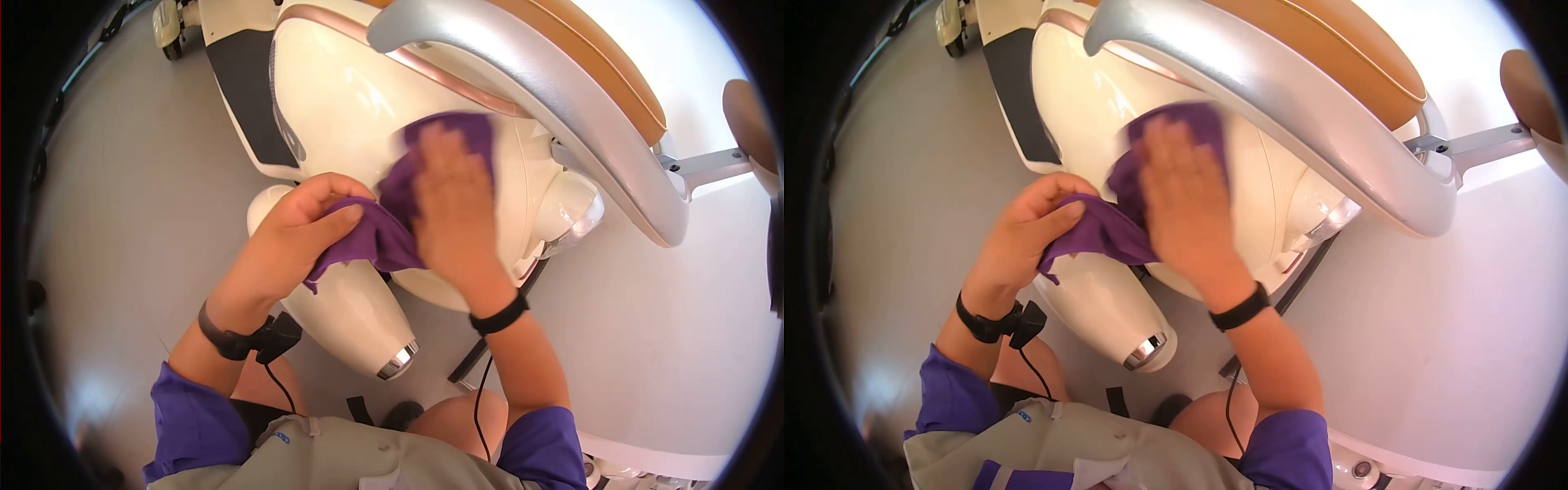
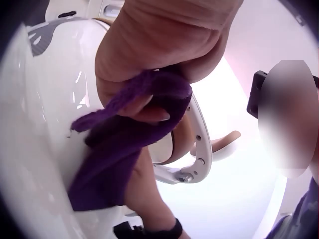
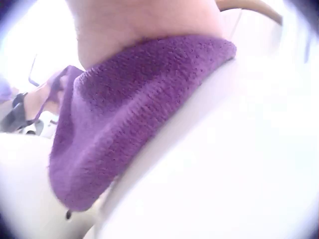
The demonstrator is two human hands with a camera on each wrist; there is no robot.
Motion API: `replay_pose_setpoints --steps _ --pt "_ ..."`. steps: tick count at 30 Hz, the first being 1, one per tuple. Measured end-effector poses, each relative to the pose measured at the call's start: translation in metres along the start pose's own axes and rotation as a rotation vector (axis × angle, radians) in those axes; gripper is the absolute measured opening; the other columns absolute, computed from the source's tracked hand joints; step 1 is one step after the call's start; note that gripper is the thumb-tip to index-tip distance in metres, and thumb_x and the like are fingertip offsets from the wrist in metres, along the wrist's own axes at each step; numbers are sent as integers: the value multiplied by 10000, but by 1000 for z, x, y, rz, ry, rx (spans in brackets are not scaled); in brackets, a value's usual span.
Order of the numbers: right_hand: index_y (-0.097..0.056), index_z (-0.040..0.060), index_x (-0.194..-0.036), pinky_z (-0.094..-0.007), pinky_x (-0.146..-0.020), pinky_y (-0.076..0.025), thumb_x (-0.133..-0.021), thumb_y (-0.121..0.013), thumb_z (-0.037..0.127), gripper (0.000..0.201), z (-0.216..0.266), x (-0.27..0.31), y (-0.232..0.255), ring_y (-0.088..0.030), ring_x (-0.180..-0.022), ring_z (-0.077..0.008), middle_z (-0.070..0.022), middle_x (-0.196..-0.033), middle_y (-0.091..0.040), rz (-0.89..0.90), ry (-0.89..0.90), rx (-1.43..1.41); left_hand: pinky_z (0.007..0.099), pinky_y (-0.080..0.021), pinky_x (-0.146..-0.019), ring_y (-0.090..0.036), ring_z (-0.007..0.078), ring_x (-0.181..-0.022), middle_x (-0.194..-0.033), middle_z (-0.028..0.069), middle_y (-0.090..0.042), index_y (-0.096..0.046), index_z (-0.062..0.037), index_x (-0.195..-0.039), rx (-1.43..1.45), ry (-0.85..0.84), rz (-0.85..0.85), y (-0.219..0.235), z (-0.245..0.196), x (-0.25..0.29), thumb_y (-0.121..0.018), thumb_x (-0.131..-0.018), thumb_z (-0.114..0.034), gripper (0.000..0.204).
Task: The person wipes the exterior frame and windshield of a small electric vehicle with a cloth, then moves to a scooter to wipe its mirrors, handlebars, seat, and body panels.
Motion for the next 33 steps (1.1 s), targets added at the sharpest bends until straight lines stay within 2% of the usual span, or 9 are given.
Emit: replay_pose_setpoints --steps 2,5,8,9,12,16,22,26,33 --pt "-550 13 -1324 -502 -1131 -305 -841 -567 130 497 28 30 -35 -442 -1355 -352 -151 -1492 -452 140 170 -211 249 -489 -847 -603 91 -940 -1057 38 -643 -564 -20 -1170 -153 16 48 -14 10 0 -549 -980 -59 195" --pt "-518 14 -1370 -496 -1137 -296 -822 -564 134 562 -3 40 -29 -406 -1384 -364 -179 -1506 -427 183 -92 -33 313 -500 -766 -627 166 -827 -963 68 -662 -591 -50 -1121 -632 -84 215 -27 4 8 -598 -935 -92 191" --pt "-326 -177 -1402 -524 -1177 -194 -921 -539 170 630 -71 58 2 -279 -1406 -484 -329 -1518 -299 -267 -576 -249 317 -497 -805 -628 226 -884 -990 113 -654 -610 -53 -1112 -1120 -52 251 -19 -31 6 -589 -936 -34 179" --pt "-325 -189 -1393 -524 -1178 -195 -920 -553 174 638 -71 47 3 -279 -1399 -494 -345 -1509 -297 -267 -588 -194 368 -508 -753 -628 304 -856 -934 154 -636 -622 -66 -1104 -1307 -412 190 -15 -48 1 -612 -886 -12 224" --pt "-403 -121 -1371 -520 -1183 -199 -913 -574 183 575 -29 -4 8 -261 -1443 -429 -264 -1558 -285 -211 -335 -52 404 -508 -695 -622 313 -817 -905 91 -606 -620 -93 -1102 -2047 -777 109 -13 -102 -22 -555 -821 -85 288" --pt "-503 -60 -1333 -472 -1133 -321 -856 -596 115 517 22 -17 -10 -408 -1373 -377 -181 -1526 -389 -129 -55 -82 413 -508 -679 -614 331 -806 -904 113 -596 -608 -73 -1108 -1987 -957 3 15 -112 -53 -572 -801 -42 310" --pt "-529 -135 -1242 -512 -1101 -356 -873 -585 152 471 -54 59 30 -473 -1272 -457 -297 -1428 -454 -387 -520 -119 421 -537 -752 -638 363 -869 -999 161 -619 -608 -50 -1137 -1756 -1113 -129 -64 -71 -46 -586 -779 62 376" --pt "-505 -203 -1182 -546 -1120 -320 -820 -612 142 511 -86 81 17 -420 -1307 -497 -403 -1361 -432 -433 -589 -125 439 -506 -826 -549 393 -994 -1193 238 -498 -529 42 -1262 -1823 -1190 -80 -126 -32 -50 -675 -772 -120 536" --pt "-530 -148 -1187 -505 -1117 -340 -836 -614 178 487 -103 57 35 -436 -1294 -474 -327 -1395 -451 -610 -420 -324 487 -377 -958 -478 376 -1155 -1296 219 -486 -537 50 -1293 -2191 -1193 -309 -142 -19 -73 -620 -834 -265 563"
Point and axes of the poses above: each hand's wrist, its own x-axis away from the middle knuckle, its own y-axis out of the back of the hand, z = x × y, the point moved 9 cm from there along -x, towards the middle knuckle
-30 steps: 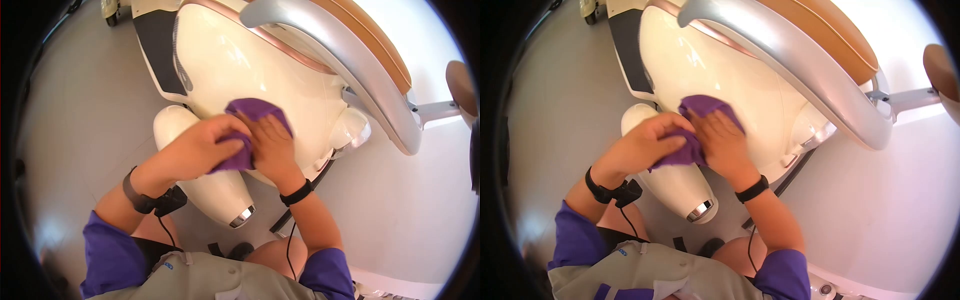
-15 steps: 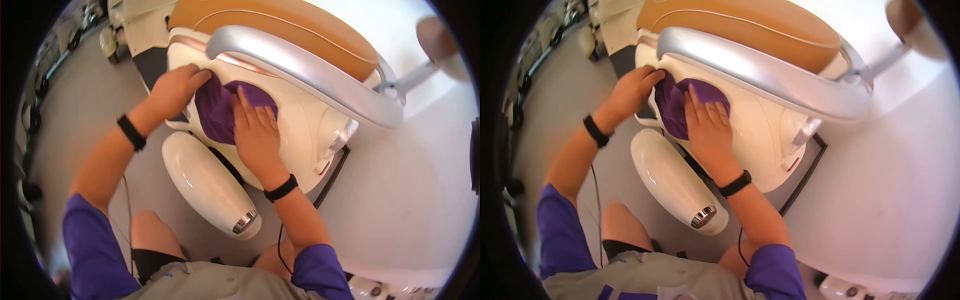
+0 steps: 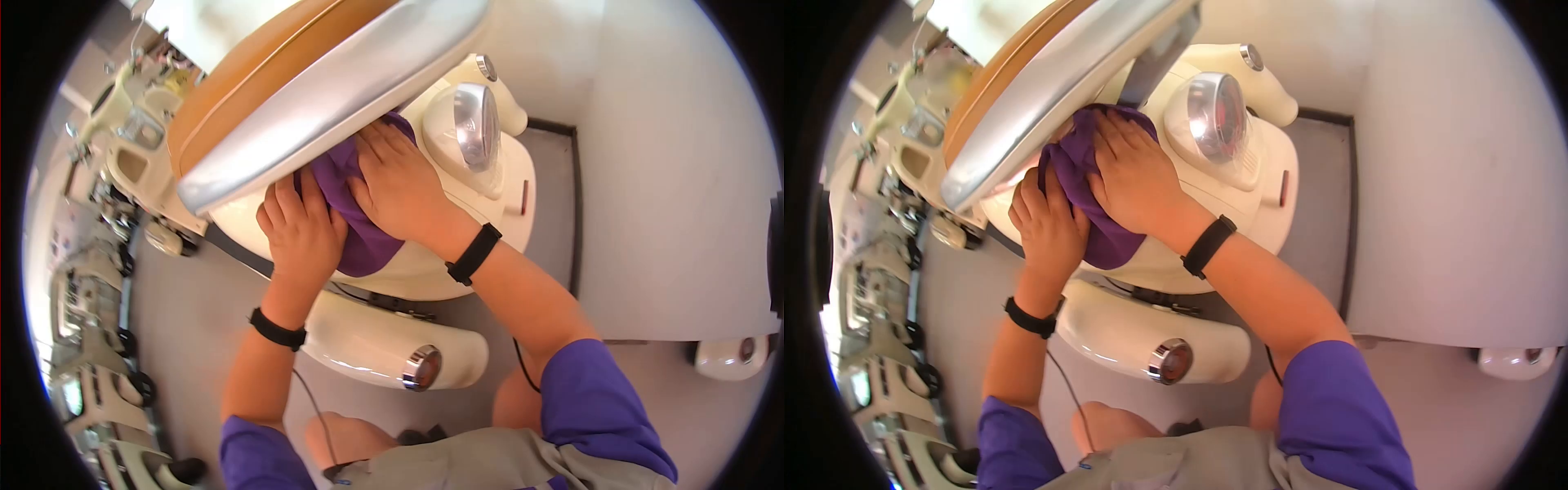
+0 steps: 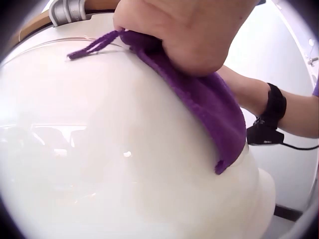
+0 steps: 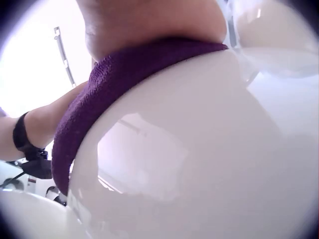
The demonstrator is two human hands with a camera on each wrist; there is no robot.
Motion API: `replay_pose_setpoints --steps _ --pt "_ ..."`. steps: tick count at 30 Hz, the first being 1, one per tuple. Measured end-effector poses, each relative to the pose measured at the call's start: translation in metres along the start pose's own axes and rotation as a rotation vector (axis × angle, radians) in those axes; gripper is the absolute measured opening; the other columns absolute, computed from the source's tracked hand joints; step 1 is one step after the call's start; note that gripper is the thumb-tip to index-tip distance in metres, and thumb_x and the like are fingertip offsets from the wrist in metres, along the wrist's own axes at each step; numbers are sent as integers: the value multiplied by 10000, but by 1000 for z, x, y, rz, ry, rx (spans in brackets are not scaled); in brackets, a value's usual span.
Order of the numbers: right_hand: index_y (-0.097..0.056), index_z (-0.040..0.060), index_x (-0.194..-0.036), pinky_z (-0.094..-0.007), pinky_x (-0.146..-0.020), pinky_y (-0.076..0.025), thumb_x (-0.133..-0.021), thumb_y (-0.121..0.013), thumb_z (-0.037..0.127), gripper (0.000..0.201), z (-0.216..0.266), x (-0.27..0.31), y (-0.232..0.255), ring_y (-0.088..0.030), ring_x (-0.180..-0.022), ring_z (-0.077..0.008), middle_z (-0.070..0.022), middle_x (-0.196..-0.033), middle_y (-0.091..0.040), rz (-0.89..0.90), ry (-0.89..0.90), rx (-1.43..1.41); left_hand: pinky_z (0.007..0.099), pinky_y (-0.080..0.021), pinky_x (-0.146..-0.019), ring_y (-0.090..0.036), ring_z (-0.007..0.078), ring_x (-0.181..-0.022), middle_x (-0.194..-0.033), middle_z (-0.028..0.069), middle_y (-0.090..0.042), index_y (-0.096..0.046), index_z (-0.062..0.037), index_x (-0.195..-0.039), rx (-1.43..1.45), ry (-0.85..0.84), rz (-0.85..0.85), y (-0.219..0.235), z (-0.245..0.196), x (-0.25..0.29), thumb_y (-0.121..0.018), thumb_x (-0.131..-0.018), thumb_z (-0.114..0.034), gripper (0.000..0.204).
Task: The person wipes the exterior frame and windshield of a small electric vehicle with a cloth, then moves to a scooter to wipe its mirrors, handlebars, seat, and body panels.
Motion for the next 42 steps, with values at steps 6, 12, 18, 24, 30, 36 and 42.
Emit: replay_pose_setpoints --steps 6,12,18,24,30,36,42 --pt "-520 -121 -1273 -461 -1146 -311 -844 -607 218 554 2 62 13 -381 -1380 -404 -300 -1476 -383 67 -138 77 556 -262 -1110 -361 431 -1345 -1490 241 -350 -448 101 -1374 64 -210 144 -13 -41 17 -598 -880 -279 641" --pt "-515 -119 -1268 -439 -1096 -379 -816 -545 154 528 -12 84 29 -445 -1324 -402 -307 -1443 -420 83 -59 113 629 -174 -1146 -183 479 -1456 -1565 291 -203 -390 158 -1385 154 -335 419 -16 -72 27 -658 -826 -355 805" --pt "-511 -104 -1264 -419 -1011 -457 -806 -556 124 514 -22 67 30 -531 -1208 -398 -300 -1396 -463 36 -128 15 625 -186 -1141 -192 456 -1459 -1578 273 -196 -411 103 -1396 163 -407 353 -19 -69 -15 -600 -873 -429 770" --pt "-492 -127 -1282 -419 -1028 -463 -793 -584 85 541 -24 155 45 -496 -1273 -421 -324 -1400 -448 206 -141 192 513 -261 -1156 -295 267 -1456 -1547 145 -359 -611 84 -1203 221 -695 487 -10 -118 39 -618 -827 -219 483" --pt "-378 -139 -1375 -407 -976 -484 -859 -542 37 569 -92 200 56 -554 -1180 -385 -292 -1327 -505 269 -625 222 461 -286 -1153 -313 277 -1438 -1537 146 -365 -605 74 -1207 329 -856 400 -25 -187 26 -605 -846 -175 438" --pt "-642 -101 -1032 -398 -801 -530 -772 -599 21 290 -111 197 75 -540 -1004 -339 -169 -1069 -515 356 -580 415 391 -386 -967 -459 260 -1201 -1328 113 -486 -627 29 -1171 384 -774 299 -28 -196 14 -705 -783 -206 460" --pt "-675 -83 -963 -385 -765 -545 -735 -626 47 267 -49 210 52 -558 -984 -319 -186 -1071 -530 534 -375 438 341 -418 -846 -513 237 -1093 -1258 107 -524 -658 15 -1074 431 -1030 363 -15 -188 52 -655 -775 -134 334"
Point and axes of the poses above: each hand's wrist, its own x-axis away from the middle knuckle, its own y-axis out of the back of the hand, z = x × y, the point moved 9 cm from there along -x, towards the middle knuckle
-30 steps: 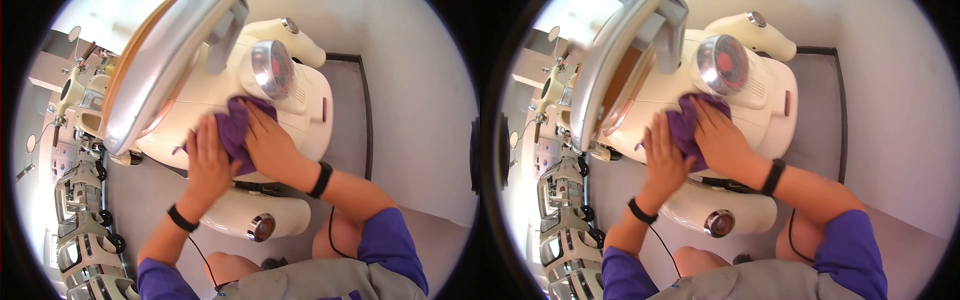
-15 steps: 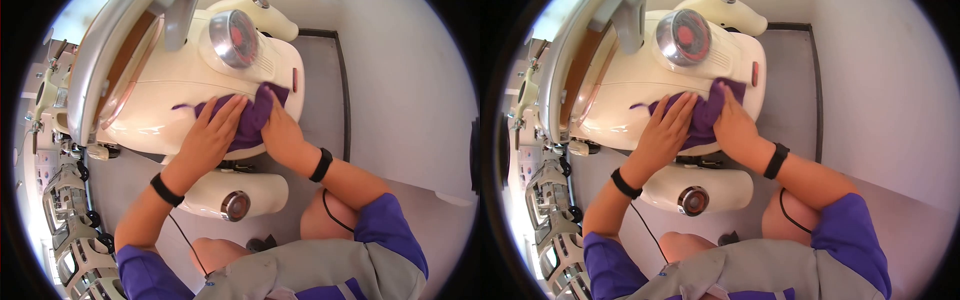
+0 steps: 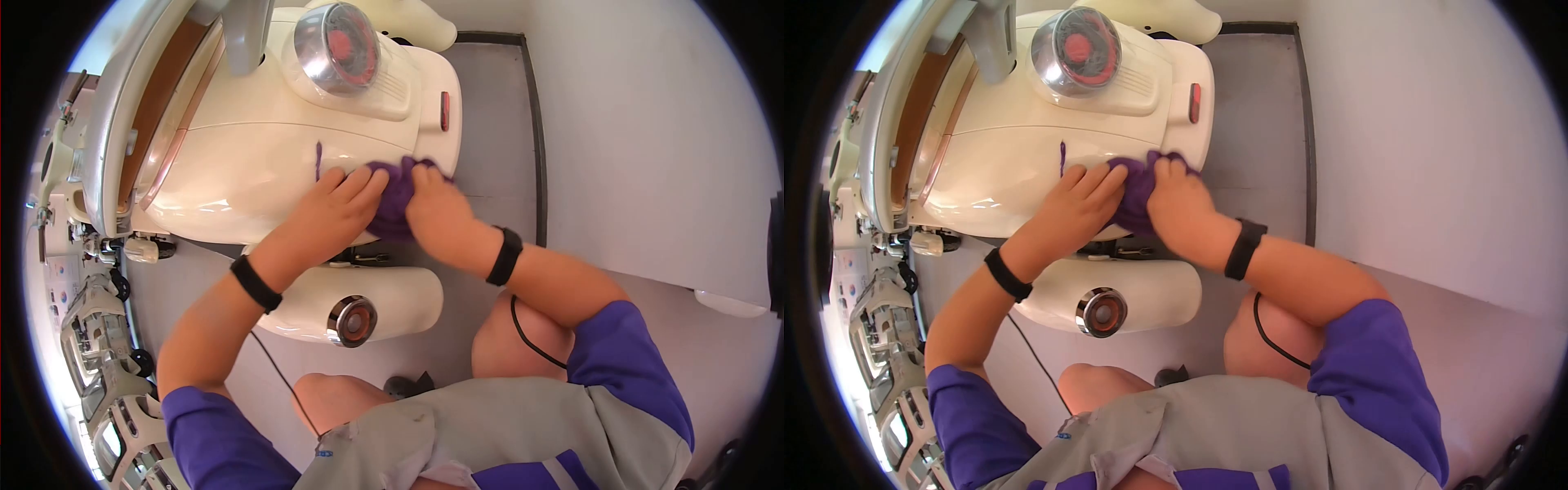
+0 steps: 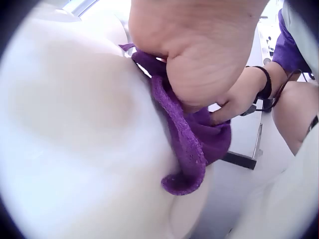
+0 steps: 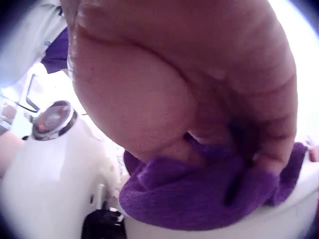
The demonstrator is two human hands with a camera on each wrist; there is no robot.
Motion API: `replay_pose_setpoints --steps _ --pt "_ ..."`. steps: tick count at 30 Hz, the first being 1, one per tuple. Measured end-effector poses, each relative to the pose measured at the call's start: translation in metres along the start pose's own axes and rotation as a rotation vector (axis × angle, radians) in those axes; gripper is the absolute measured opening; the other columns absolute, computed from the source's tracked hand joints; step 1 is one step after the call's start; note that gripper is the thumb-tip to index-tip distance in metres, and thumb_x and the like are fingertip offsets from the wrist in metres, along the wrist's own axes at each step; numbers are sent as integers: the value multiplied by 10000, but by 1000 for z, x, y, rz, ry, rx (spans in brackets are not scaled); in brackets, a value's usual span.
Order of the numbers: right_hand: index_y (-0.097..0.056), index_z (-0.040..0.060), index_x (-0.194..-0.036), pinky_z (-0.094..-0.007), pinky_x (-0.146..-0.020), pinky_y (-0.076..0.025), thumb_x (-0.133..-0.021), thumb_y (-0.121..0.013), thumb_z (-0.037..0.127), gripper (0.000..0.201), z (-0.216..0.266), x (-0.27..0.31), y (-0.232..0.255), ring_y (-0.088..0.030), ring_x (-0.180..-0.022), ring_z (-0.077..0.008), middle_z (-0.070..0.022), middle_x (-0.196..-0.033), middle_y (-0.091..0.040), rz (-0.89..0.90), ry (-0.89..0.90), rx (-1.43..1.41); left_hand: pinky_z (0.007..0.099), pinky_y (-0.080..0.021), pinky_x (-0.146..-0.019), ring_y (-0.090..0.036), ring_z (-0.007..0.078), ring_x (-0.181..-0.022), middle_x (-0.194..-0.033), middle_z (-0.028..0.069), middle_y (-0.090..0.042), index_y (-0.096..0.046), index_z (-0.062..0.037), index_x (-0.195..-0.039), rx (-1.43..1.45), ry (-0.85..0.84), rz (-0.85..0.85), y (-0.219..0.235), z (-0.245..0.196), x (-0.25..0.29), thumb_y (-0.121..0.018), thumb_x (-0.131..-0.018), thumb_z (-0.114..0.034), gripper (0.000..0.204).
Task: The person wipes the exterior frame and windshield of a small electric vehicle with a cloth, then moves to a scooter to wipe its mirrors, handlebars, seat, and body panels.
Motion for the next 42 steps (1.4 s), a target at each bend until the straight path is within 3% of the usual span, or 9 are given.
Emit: replay_pose_setpoints --steps 3,7,10,13,20,23,29,33,42 --pt "-677 -87 -916 -382 -765 -549 -757 -616 57 223 14 10 -10 -562 -965 -337 -213 -1060 -540 237 162 -180 326 -436 -788 -537 231 -1018 -1208 103 -542 -668 7 -1025 86 -88 -11 -2 -9 12 -628 -784 -126 278" --pt "-646 -26 -964 -467 -790 -526 -776 -614 31 199 -52 -12 7 -553 -968 -400 -232 -1025 -534 305 -143 -446 331 -451 -768 -545 236 -969 -1178 111 -548 -643 4 -1120 108 33 -34 -5 7 4 -625 -797 -123 348" --pt "-558 -2 -1083 -470 -817 -474 -833 -605 68 264 -108 -24 49 -550 -947 -402 -217 -1007 -537 -440 -297 -448 350 -460 -757 -542 250 -954 -1104 118 -545 -596 15 -1213 -21 213 -124 7 29 -31 -603 -794 -127 442" --pt "-539 19 -1081 -486 -766 -498 -842 -611 68 255 -77 -23 16 -548 -947 -393 -203 -1011 -532 -311 -128 -324 354 -462 -732 -532 257 -915 -1026 105 -519 -602 29 -1182 47 300 -64 -7 40 -53 -587 -794 -122 416" --pt "-512 -4 -1116 -506 -793 -470 -854 -605 48 283 -108 -41 10 -564 -937 -420 -215 -1030 -540 -362 -266 -405 307 -472 -575 -579 195 -739 -943 75 -532 -611 -47 -1200 -185 263 142 -18 19 -51 -602 -824 -170 396" --pt "-507 23 -1086 -500 -761 -509 -874 -579 69 228 -148 -55 42 -592 -918 -430 -221 -1012 -555 -655 -363 -353 347 -484 -524 -609 237 -630 -882 87 -565 -604 -71 -1168 -8 409 62 -12 37 -63 -618 -872 -221 332" --pt "-509 -36 -1130 -524 -846 -486 -847 -599 82 319 -144 -44 5 -601 -961 -482 -300 -997 -616 -19 -530 -367 419 -505 -550 -641 309 -650 -794 128 -582 -550 -59 -1011 281 429 185 -21 32 -60 -636 -908 -271 251" --pt "-604 -79 -981 -507 -856 -513 -796 -566 65 237 -169 -82 2 -641 -957 -459 -312 -984 -659 -21 -497 -420 456 -502 -571 -643 332 -685 -777 151 -591 -539 -58 -1019 314 468 140 -16 34 -56 -631 -908 -227 223" --pt "-734 123 -1064 -440 -943 -492 -841 -560 106 283 -211 -193 -36 -608 -1089 -387 -243 -1143 -629 -133 -326 -411 471 -519 -595 -648 365 -697 -799 183 -626 -559 14 -1016 379 531 -9 -35 64 -117 -530 -881 -73 163"
Point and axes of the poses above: each hand's wrist, its own x-axis away from the middle knuckle, its own y-axis out of the back of the hand, z = x × y, the point moved 9 cm from there along -x, towards the middle knuckle
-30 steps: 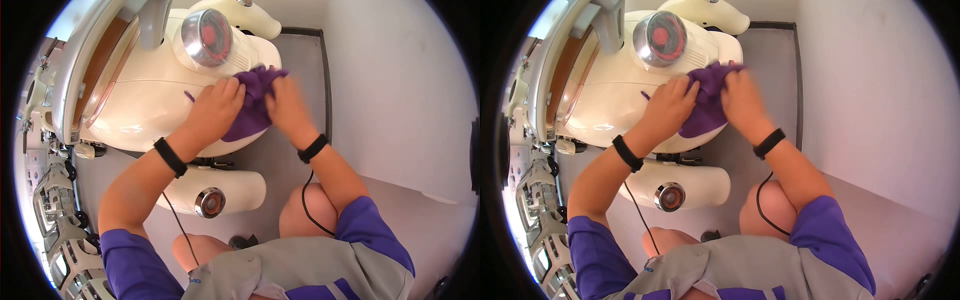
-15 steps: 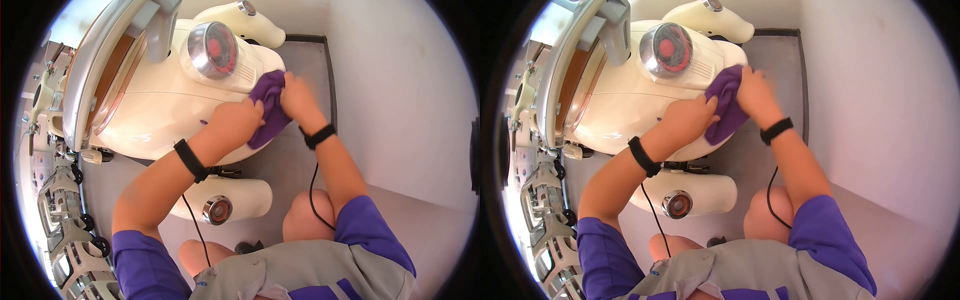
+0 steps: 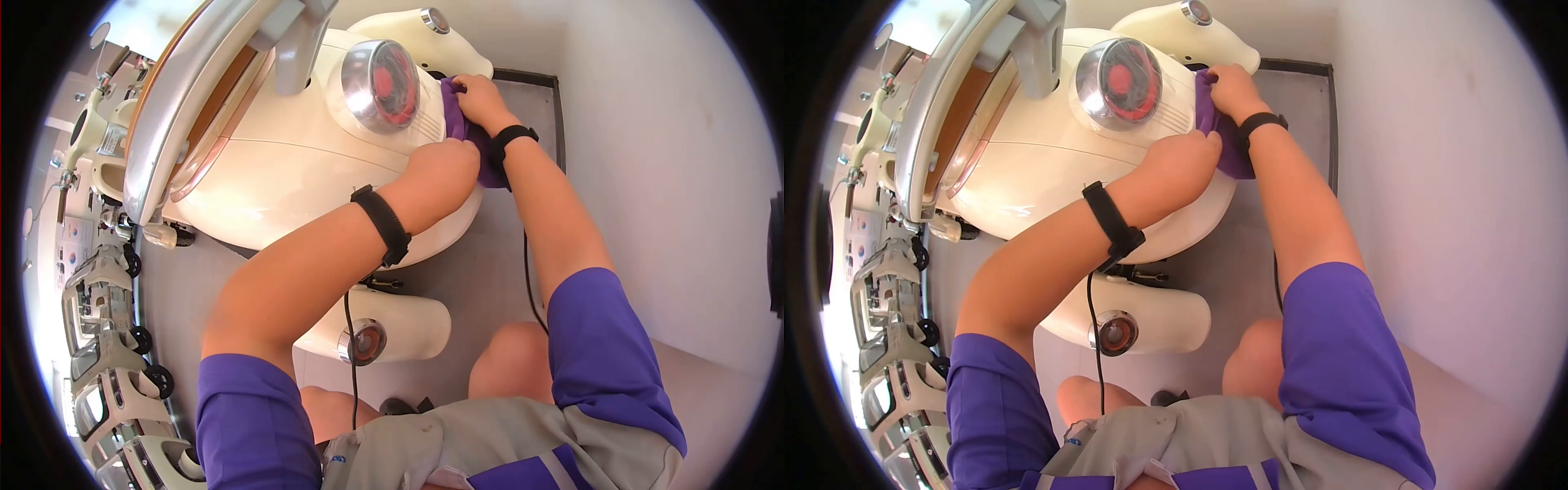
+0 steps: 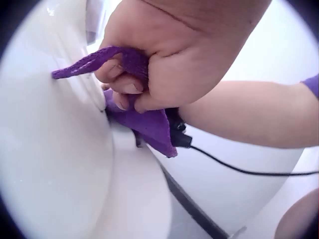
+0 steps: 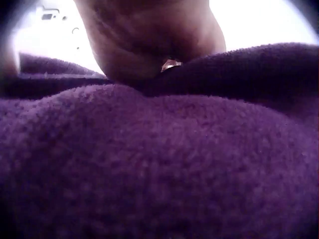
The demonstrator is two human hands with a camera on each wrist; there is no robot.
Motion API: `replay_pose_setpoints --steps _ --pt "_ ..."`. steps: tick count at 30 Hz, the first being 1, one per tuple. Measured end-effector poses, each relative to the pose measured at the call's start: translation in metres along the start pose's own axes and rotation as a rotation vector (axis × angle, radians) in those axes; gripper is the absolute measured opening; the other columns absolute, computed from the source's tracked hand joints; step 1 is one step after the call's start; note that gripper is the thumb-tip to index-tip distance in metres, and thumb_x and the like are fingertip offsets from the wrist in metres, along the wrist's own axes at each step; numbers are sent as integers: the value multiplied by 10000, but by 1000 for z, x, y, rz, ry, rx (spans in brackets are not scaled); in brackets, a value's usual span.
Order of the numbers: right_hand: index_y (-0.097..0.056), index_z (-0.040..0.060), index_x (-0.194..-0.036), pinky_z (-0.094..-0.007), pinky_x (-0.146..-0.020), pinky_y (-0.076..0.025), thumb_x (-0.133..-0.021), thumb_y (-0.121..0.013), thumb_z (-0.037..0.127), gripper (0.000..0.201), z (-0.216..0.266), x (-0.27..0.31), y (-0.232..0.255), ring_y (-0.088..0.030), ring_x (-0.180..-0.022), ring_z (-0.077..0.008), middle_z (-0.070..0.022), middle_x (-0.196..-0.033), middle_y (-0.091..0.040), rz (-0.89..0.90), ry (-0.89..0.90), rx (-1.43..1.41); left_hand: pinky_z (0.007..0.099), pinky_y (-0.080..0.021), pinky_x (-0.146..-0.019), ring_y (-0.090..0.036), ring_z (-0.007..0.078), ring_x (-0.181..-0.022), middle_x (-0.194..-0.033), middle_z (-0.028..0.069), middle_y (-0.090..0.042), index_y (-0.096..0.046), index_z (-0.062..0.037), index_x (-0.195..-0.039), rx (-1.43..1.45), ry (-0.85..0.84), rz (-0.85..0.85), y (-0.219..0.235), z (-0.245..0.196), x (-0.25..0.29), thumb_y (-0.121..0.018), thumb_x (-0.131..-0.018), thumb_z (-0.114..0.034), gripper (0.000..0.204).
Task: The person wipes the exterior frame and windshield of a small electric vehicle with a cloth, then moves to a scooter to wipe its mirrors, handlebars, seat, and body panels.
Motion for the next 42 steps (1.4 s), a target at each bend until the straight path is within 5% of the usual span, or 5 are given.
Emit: replay_pose_setpoints --steps 12,20,26,34,42 --pt "-741 41 -931 -457 -793 -542 -766 -600 77 219 78 102 49 -676 -885 -388 -224 -957 -698 491 168 338 390 -430 -703 -621 247 -700 -778 69 -621 -659 -52 -1011 -206 -271 389 -6 -9 103 -559 -845 -95 198" --pt "-592 70 -1106 -438 -754 -506 -843 -654 54 270 240 180 53 -597 -898 -373 -165 -1013 -528 -91 544 -220 370 -417 -697 -603 232 -713 -783 54 -592 -700 -167 -1093 -260 46 -92 102 67 179 -556 -842 -109 295" --pt "-597 41 -1180 -428 -728 -506 -867 -619 58 314 317 213 -3 -597 -896 -325 -138 -1008 -525 79 805 -206 393 -459 -631 -609 282 -661 -736 57 -610 -704 -161 -1097 -212 303 -337 125 113 249 -590 -808 -38 334" --pt "-583 0 -1183 -454 -799 -498 -848 -618 74 345 327 122 9 -569 -969 -403 -237 -1061 -525 -309 714 54 429 -501 -857 -623 436 -984 -1105 278 -643 -505 -71 -1379 321 665 -560 133 190 286 -526 -949 -70 430" --pt "-512 -20 -1268 -480 -942 -425 -782 -733 134 556 344 193 -17 -484 -1091 -407 -220 -1170 -489 -215 914 342 442 -490 -833 -598 418 -935 -1003 264 -609 -446 43 -1348 325 678 -631 98 180 333 -613 -930 -218 520"
Point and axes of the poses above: each hand's wrist, its own x-axis away from the middle knuckle, its own y-axis out of the back of the hand, z = x × y, the point moved 9 cm from there along -x, towards the middle knuckle
